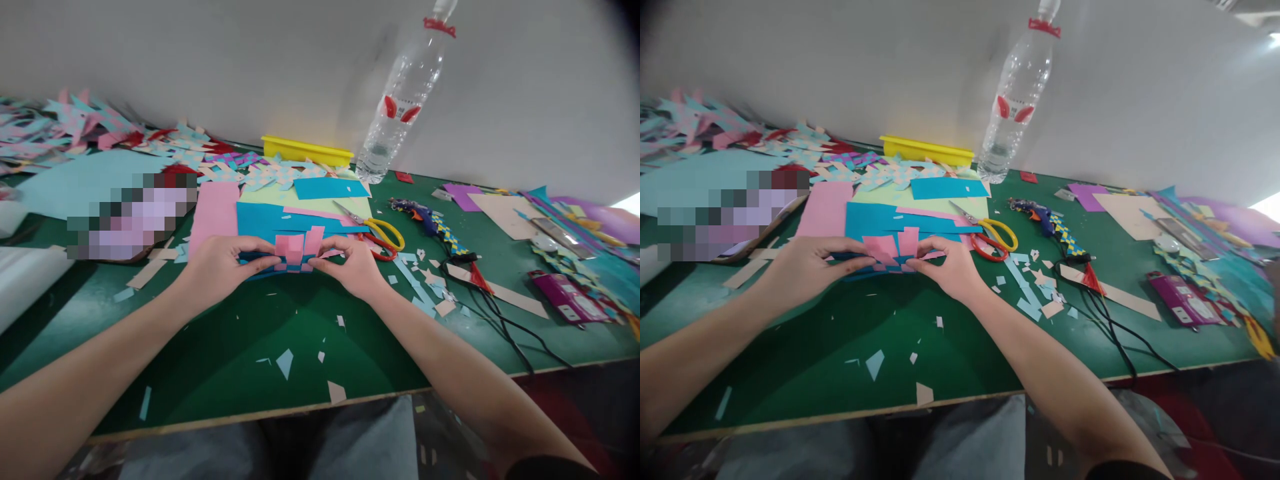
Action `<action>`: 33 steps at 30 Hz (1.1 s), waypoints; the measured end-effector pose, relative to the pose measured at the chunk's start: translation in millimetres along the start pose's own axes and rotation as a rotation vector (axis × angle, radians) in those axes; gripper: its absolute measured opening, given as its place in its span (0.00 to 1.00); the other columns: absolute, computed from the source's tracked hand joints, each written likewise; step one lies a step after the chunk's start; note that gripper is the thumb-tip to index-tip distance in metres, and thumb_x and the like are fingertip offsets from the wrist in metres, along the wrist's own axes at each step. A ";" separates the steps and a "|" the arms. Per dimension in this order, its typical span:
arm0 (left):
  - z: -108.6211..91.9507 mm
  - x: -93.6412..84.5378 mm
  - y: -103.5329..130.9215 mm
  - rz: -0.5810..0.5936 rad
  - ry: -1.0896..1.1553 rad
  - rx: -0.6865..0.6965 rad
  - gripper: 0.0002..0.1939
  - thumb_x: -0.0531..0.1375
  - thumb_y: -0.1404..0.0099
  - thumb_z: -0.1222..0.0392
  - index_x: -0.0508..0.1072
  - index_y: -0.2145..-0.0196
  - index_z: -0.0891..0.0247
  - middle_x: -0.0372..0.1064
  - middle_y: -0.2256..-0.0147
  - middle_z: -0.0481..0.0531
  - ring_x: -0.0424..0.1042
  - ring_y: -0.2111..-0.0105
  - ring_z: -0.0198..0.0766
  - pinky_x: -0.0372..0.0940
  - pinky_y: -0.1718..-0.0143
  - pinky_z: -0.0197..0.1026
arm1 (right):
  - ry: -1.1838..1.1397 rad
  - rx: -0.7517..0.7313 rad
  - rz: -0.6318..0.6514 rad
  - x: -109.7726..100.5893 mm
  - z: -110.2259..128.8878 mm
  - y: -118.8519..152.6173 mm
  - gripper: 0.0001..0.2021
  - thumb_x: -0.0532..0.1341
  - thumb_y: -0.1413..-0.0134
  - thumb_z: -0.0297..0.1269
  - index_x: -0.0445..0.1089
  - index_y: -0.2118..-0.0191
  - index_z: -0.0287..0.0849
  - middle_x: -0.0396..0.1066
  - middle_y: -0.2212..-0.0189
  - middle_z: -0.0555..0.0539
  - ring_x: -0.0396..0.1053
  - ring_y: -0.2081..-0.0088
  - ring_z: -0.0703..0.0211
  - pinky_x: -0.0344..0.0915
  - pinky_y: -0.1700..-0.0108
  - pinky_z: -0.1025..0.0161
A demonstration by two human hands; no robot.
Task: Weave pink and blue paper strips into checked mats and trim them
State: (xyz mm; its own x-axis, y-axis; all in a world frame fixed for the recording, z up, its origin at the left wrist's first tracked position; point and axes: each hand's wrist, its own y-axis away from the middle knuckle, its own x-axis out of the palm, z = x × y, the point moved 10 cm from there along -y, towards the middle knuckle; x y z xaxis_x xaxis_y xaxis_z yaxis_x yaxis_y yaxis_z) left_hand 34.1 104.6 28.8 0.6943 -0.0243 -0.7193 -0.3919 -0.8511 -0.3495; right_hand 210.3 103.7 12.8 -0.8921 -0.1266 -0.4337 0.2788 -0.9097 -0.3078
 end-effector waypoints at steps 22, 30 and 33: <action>-0.3 -0.3 0.8 0.010 0.022 -0.008 0.14 0.62 0.40 0.44 0.80 0.66 0.55 0.79 0.67 0.50 0.77 0.68 0.45 0.72 0.64 0.42 | 0.067 -0.053 0.042 3.7 3.8 4.8 0.06 0.64 0.46 0.41 0.78 0.66 0.47 0.78 0.69 0.51 0.75 0.66 0.59 0.71 0.64 0.62; 11.0 7.4 1.6 0.081 0.004 -0.087 0.21 0.58 0.39 0.38 0.81 0.66 0.55 0.80 0.66 0.51 0.78 0.66 0.47 0.72 0.61 0.44 | 0.114 -0.038 0.109 8.6 0.8 3.6 0.08 0.63 0.44 0.41 0.78 0.65 0.44 0.77 0.69 0.50 0.74 0.67 0.59 0.70 0.62 0.62; 12.6 9.8 2.8 0.113 -0.004 -0.148 0.25 0.56 0.39 0.35 0.82 0.66 0.57 0.80 0.64 0.52 0.77 0.63 0.48 0.70 0.57 0.45 | 0.038 0.007 0.116 9.8 1.0 3.5 0.10 0.65 0.47 0.41 0.77 0.60 0.45 0.78 0.63 0.48 0.75 0.61 0.57 0.72 0.57 0.60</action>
State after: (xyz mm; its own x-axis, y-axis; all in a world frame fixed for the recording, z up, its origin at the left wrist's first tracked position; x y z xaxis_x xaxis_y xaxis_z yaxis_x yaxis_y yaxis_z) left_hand 32.1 108.6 13.2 0.6481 -0.1222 -0.7517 -0.3739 -0.9109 -0.1744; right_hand 202.2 98.9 8.2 -0.8399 -0.2166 -0.4977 0.3770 -0.8924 -0.2478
